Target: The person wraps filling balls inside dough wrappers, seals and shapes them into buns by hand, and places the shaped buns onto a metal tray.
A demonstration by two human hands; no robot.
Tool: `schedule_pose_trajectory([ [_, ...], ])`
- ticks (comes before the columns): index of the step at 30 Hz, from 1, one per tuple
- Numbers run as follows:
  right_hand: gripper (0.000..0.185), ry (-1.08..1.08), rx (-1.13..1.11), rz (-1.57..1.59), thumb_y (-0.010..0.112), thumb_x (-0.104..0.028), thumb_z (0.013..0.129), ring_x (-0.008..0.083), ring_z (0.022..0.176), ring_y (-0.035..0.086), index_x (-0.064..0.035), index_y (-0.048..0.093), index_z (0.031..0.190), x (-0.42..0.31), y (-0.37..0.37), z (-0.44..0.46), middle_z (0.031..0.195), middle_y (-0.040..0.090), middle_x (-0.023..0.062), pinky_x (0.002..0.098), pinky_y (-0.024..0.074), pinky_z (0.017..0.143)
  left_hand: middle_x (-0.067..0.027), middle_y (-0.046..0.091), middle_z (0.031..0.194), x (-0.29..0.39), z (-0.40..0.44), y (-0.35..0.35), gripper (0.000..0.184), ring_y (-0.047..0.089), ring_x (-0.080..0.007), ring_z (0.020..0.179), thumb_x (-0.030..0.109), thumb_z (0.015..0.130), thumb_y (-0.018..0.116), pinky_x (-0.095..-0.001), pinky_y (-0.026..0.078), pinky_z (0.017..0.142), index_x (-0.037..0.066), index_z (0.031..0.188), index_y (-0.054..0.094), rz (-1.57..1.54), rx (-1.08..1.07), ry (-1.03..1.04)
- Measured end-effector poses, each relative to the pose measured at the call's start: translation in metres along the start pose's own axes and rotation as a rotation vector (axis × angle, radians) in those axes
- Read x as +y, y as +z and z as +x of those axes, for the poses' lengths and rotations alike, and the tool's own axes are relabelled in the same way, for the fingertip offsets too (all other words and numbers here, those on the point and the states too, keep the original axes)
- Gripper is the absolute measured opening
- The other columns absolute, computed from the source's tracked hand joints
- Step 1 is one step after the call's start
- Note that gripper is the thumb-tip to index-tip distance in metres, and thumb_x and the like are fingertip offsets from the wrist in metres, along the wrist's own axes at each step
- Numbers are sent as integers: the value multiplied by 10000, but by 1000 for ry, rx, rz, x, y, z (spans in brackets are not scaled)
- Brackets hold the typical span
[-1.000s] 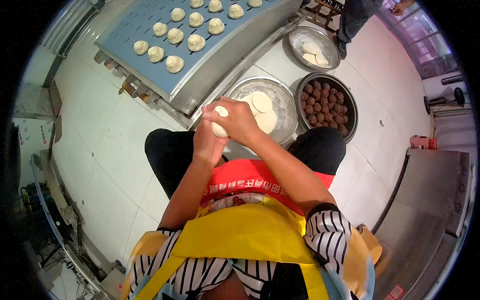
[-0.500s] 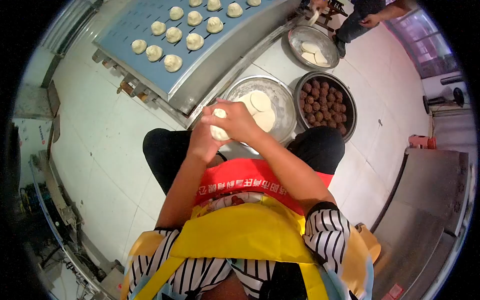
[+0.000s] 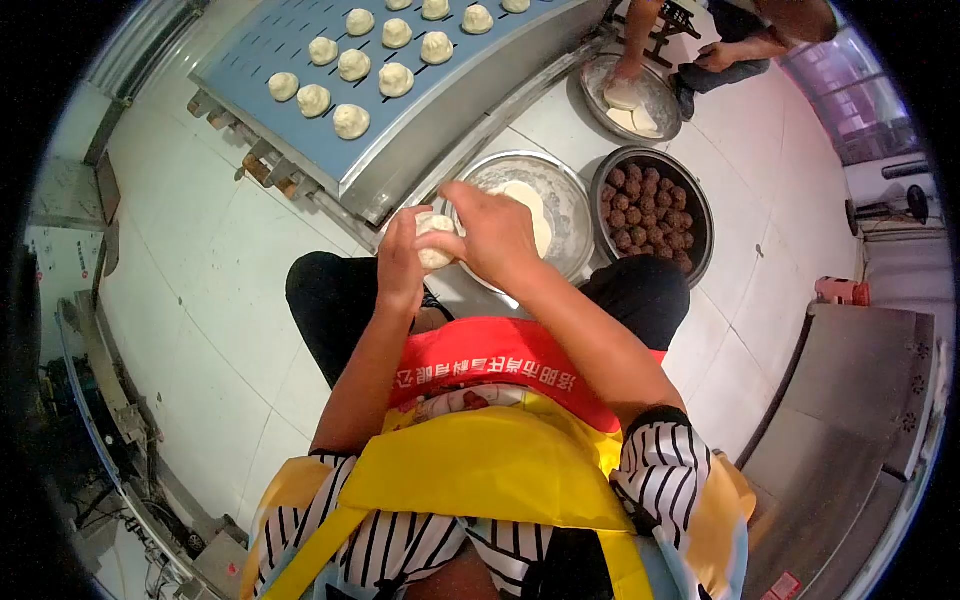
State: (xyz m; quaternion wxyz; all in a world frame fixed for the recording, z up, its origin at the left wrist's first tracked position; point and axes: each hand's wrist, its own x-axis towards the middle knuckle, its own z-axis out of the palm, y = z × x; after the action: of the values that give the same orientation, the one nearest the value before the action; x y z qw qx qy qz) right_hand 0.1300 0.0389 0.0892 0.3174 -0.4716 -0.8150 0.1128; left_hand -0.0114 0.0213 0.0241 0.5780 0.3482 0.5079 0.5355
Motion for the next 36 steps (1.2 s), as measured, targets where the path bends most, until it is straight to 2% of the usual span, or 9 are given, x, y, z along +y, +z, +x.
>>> schedule_pose_trajectory([
  [2,403,-55,-11,-51,616,-489,804,304,617,622,-101,561,898,-1,0,-1,695,618,67,396,478,523,-104,597,992,-11,3,0,435,610,-172,879,397,1001,370,-293,513,747,20,1120,553,93,33,71],
  [11,273,-210,-30,-91,605,-358,851,269,596,616,-92,554,826,13,7,-1,699,609,73,381,477,487,-117,610,1020,-16,3,0,475,620,-185,902,465,997,356,-306,525,735,48,1132,538,-51,-36,84],
  [14,246,-290,-52,-37,618,-331,843,265,581,608,-96,557,807,15,-2,1,685,597,66,378,474,484,-131,612,1050,30,-8,-1,556,631,-197,923,565,958,370,-323,543,689,69,1156,524,-549,-154,-501],
  [17,223,-397,-82,-21,633,-292,835,259,576,604,-92,544,789,14,-12,6,663,582,67,374,473,483,-140,608,1078,-11,14,-31,572,634,-209,944,596,922,426,-362,548,663,100,1198,501,-844,-1040,-707],
  [22,213,-278,1,-56,644,-247,822,268,578,596,-83,518,770,24,-18,8,646,561,76,370,468,492,-148,591,1115,-1,-9,5,649,640,-283,905,604,881,501,-333,541,598,107,1291,426,-499,-331,-156],
  [25,194,-337,6,13,632,-223,827,283,599,595,-75,516,784,28,-18,11,651,557,88,379,464,506,-148,570,1160,32,-14,6,580,636,-322,894,490,918,497,-314,532,589,94,1329,390,-558,-316,-278],
  [29,173,-316,-99,71,627,-205,836,296,625,596,-70,526,796,14,-24,14,668,563,105,388,470,537,-138,557,1185,12,8,-25,463,629,-299,938,343,952,493,-384,557,704,97,1329,389,-759,-716,-529],
  [32,209,15,3,188,623,-216,877,251,555,581,-48,527,799,22,-19,9,660,573,75,341,456,512,-122,540,1222,29,-3,5,540,605,-275,1022,265,887,635,-373,543,812,84,1337,397,-380,-336,27],
  [36,211,742,-136,992,548,-192,936,104,464,431,-42,528,789,35,-3,7,609,484,8,262,341,426,-135,460,1291,33,2,-4,428,475,-331,1173,112,776,695,-422,441,955,148,1187,581,936,-179,1027],
])
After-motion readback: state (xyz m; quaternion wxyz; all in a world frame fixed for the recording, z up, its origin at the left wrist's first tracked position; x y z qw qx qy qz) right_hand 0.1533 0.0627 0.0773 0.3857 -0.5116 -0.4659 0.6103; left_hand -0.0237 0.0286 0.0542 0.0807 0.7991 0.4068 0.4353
